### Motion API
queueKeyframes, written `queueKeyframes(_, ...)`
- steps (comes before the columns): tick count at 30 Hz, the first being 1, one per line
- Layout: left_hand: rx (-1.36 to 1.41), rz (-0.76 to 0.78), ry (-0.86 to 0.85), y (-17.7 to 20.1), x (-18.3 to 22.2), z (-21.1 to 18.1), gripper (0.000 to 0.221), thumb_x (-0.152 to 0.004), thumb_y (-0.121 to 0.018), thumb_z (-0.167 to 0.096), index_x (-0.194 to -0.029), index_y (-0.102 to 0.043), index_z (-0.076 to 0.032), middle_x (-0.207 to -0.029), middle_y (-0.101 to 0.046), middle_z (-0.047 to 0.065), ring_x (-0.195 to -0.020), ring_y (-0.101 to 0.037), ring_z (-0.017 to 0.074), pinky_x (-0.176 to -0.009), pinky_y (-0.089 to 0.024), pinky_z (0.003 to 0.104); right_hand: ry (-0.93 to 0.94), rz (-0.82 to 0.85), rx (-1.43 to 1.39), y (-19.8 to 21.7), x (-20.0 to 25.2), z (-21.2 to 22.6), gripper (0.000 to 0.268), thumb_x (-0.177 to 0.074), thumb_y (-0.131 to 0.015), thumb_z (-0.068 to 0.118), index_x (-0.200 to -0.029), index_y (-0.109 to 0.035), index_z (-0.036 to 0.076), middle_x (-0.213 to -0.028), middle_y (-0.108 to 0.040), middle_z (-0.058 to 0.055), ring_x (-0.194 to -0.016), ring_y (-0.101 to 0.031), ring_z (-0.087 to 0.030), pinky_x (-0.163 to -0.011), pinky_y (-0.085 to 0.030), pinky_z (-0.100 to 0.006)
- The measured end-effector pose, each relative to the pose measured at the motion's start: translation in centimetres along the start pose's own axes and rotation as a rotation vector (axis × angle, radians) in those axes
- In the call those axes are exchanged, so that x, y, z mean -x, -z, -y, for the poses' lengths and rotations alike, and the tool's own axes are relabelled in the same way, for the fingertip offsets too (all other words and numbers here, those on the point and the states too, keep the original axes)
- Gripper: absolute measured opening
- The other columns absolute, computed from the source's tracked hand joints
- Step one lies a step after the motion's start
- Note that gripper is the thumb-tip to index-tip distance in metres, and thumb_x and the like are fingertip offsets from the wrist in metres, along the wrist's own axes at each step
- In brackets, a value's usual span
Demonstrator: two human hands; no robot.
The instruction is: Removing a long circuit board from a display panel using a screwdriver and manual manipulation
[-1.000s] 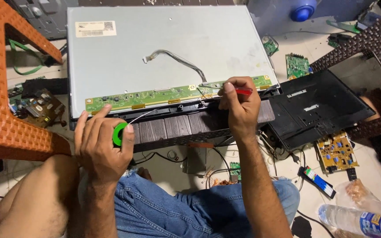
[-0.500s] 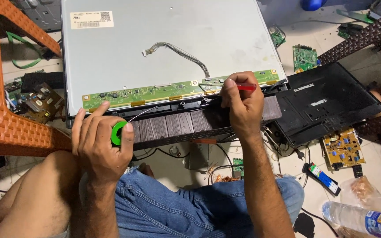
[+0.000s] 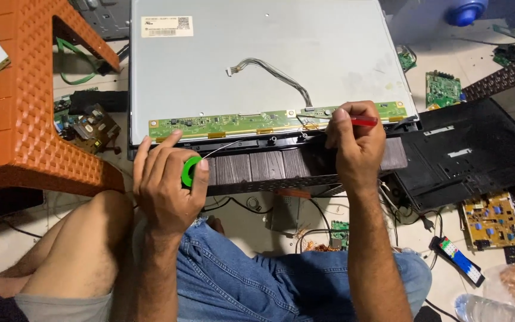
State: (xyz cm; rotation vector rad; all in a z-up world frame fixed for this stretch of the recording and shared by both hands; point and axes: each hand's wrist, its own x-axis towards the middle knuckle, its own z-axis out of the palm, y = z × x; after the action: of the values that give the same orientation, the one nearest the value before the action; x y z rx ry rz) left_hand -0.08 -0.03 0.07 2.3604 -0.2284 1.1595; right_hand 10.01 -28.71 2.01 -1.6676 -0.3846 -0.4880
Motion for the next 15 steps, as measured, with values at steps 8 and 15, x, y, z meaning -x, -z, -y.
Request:
queueKeyframes(8,0.001,0.008,0.022,0.2,-0.09,-0.37,0.027,-0.106,-0.06,-0.029,-0.088,-0.067,-0.01,-0.087,-0.07,0.006,-0.113,-0.074,0.0337,-0.118,-0.039,0.058,-0.01,-0.001,-0.01,-0.02,0.1,-0.05,0.019,-0.109,-0.061,0.017,-0.102,-0.06,0.0,-0.067,-0.061,-0.01,-0.052,-0.061,-0.015,-0.055,-0.051,-0.026)
queueKeyframes(15,-0.007,0.004,0.024,0.03,0.18,-0.1,0.027,-0.105,-0.06,-0.029,-0.087,-0.067,-0.011,-0.088,-0.07,0.005,-0.113,-0.074,0.0324,-0.117,-0.04,0.058,-0.014,0.005,0.003,0.04,0.03,-0.03,0.02,-0.11,-0.061,0.018,-0.102,-0.06,0.0,-0.067,-0.061,-0.01,-0.051,-0.06,-0.015,-0.055,-0.051,-0.027)
